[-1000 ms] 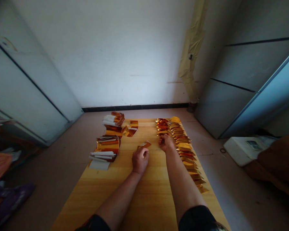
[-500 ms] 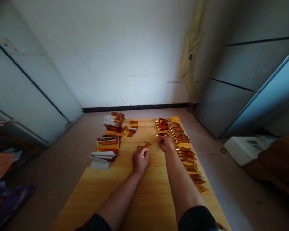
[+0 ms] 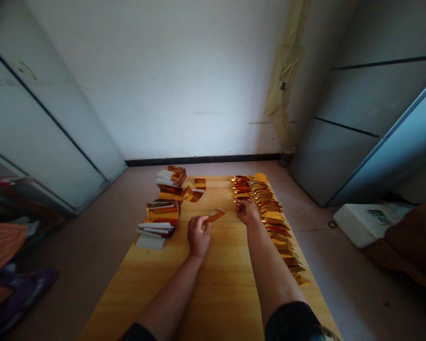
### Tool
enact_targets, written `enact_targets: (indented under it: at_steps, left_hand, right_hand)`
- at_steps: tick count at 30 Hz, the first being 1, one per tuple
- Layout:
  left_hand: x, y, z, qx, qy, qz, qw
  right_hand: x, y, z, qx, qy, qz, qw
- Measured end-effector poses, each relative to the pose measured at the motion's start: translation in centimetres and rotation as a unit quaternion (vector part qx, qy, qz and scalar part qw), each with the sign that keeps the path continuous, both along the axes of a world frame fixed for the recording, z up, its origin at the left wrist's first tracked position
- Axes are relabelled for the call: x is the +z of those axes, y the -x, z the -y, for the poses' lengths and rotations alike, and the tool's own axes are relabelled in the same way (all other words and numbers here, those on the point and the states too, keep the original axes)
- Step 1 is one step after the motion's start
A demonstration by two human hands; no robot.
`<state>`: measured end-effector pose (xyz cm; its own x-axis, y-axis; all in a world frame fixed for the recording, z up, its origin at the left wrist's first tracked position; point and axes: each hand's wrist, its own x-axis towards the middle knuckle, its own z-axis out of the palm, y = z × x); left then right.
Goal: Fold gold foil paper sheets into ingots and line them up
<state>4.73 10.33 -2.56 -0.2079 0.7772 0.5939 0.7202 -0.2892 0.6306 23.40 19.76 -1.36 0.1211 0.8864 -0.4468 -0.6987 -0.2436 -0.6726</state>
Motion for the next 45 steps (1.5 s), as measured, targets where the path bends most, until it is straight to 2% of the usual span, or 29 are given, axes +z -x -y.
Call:
enact_targets:
  at_steps: [5,13,24,34,38,42,43,45]
  left_hand:
    - [-0.2,-0.1,0.0,-0.029,-0.004,-0.006,1.0]
    - [-0.3,-0.1,0.0,-0.031,-0.002,-0.014,0.999]
    - [-0.1,-0.2,0.2,-0.041,0.005,-0.019,0.999]
    - [0.2,-0.2,0.3,-0.041,0.037,-0.02,0.998]
    - [0.1,-0.1,0.3,-0.028,0.022,-0.009,0.999]
    - [-0.2,0.1,-0.3,0.013,0.029,-0.01,0.999]
    - [-0.2,0.1,-0.5,0.024,0.044,-0.018,0.999]
    - [-0.1,0.2,-1.1,0.039,0.084,-0.043,0.995]
  right_hand:
    - [0.0,-0.1,0.0,-0.004,0.006,0.001,1.0]
    - [0.1,0.0,-0.2,-0.01,0.0,0.003,1.0]
    - [0.4,0.7,-0.5,-0.051,0.035,0.011,0.998]
    - [0.4,0.4,-0.2,-0.057,0.028,0.026,0.998]
    - [0.3,0.7,0.9,-0.058,0.004,0.044,0.997]
    - [0.1,2.0,3.2,-0.062,-0.028,0.073,0.995]
    - [0.0,2.5,3.9,-0.059,-0.037,0.09,0.994]
    - [-0.1,3.4,5.0,-0.027,-0.083,0.193,0.977]
